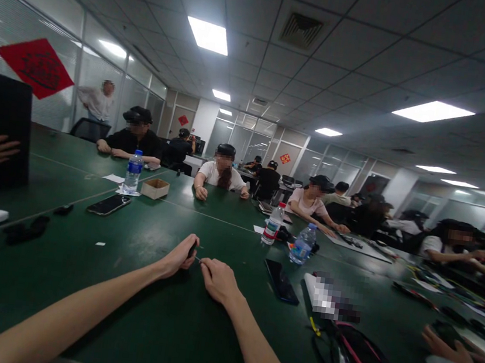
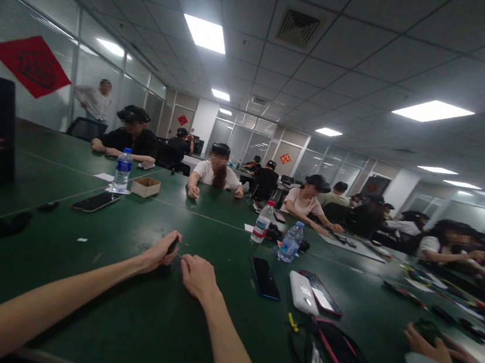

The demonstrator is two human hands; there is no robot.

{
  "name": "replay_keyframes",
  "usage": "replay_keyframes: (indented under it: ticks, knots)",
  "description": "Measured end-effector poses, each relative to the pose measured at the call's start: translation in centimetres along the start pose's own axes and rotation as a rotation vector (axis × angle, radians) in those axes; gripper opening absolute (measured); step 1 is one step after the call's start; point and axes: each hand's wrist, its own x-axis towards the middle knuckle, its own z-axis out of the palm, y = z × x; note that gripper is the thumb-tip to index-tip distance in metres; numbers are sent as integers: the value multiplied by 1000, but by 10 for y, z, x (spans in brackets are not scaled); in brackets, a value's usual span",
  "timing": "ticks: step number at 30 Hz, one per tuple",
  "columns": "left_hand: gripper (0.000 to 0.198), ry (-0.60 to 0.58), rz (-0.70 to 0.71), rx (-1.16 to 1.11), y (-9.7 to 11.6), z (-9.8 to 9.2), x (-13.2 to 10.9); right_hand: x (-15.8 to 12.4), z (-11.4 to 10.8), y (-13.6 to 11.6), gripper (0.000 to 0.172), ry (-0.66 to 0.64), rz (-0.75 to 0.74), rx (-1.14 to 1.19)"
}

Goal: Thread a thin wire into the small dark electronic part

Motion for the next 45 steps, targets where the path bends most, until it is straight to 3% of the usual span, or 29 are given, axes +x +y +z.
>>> replay_keyframes:
  ticks: [15, 21, 33, 38, 45]
  knots:
    - [36, 56, 20, 50, 0, 2, -1, 1, 1, -3, 42, -20, -2, 12]
    - [39, 108, 36, 198, -1, 7, -3, -2, 2, -4, 47, -37, 37, -48]
    - [45, 216, 24, 367, -7, 3, 3, -5, 6, -18, 53, 54, 133, -125]
    - [43, 309, 76, 566, -1, 3, 1, -4, 9, -17, 54, 87, 155, -155]
    - [40, 307, 70, 634, 1, 2, -1, -4, 7, -17, 54, 73, 149, -124]
